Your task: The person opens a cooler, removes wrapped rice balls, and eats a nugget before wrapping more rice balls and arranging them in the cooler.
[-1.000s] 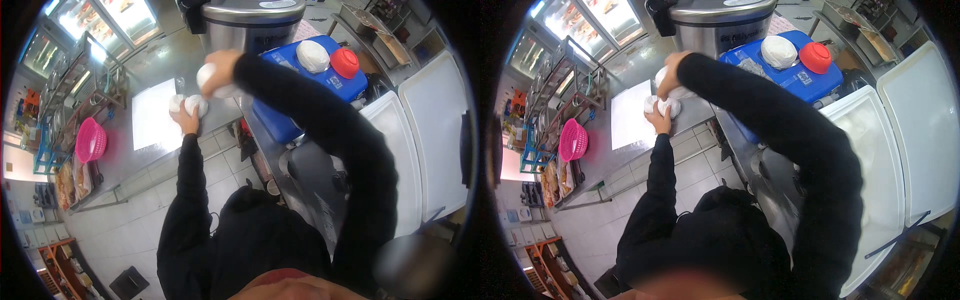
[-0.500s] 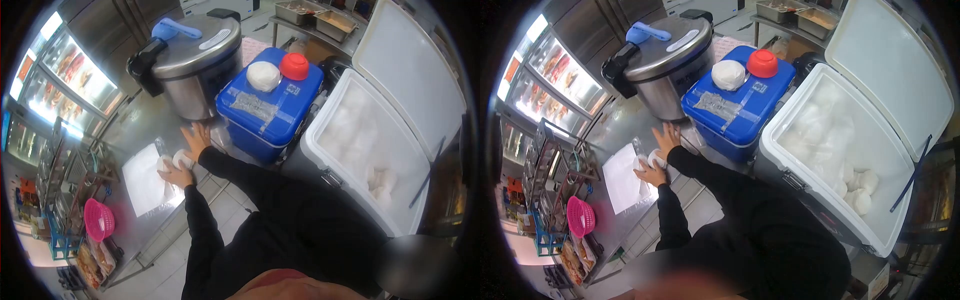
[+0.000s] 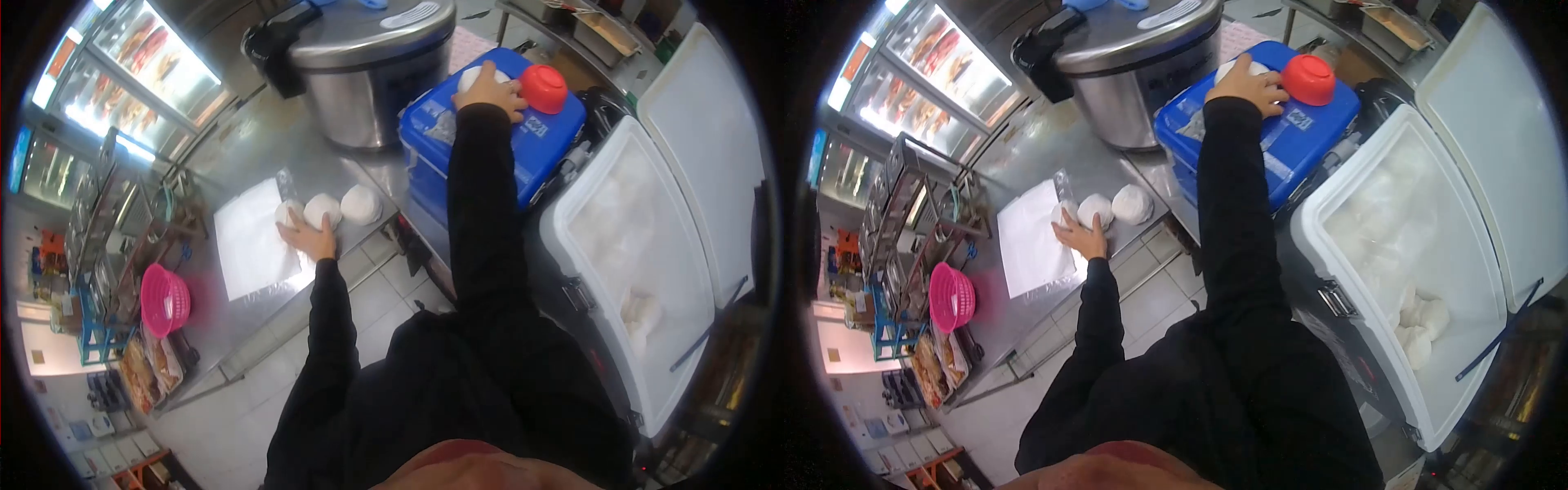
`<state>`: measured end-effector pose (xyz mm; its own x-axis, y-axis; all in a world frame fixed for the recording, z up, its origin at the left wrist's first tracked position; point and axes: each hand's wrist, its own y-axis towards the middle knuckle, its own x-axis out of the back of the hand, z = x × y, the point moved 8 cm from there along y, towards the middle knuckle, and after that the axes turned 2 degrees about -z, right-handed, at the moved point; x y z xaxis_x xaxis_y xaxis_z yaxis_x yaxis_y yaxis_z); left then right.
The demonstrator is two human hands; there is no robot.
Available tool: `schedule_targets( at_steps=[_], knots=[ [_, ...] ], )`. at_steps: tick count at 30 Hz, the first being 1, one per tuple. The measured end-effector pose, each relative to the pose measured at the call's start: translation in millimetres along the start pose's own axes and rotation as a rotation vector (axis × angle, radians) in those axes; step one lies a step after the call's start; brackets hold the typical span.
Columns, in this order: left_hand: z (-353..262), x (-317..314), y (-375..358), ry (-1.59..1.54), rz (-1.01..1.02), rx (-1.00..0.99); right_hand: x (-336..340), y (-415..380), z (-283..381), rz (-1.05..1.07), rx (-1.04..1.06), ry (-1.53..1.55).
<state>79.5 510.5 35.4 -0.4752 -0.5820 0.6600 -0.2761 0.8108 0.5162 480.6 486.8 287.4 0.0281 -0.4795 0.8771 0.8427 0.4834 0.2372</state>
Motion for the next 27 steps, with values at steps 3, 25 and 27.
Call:
schedule_targets(
  at_steps=[3,25,27],
  knots=[
    [1.9,4.0,-3.8,-0.065,-0.02,-0.008,1.8,-1.2,5.1,0.025,0.048,0.051],
    [27.0,-13.2,2.2,0.16,-0.271,-0.22,-124.8,-236.0,55.4,0.316,0.937,0.795],
    [8.4,-11.7,-4.5,0.055,-0.282,-0.3,-44.4,-242.5,2.2,0.383,1.015,1.035]
  ],
)
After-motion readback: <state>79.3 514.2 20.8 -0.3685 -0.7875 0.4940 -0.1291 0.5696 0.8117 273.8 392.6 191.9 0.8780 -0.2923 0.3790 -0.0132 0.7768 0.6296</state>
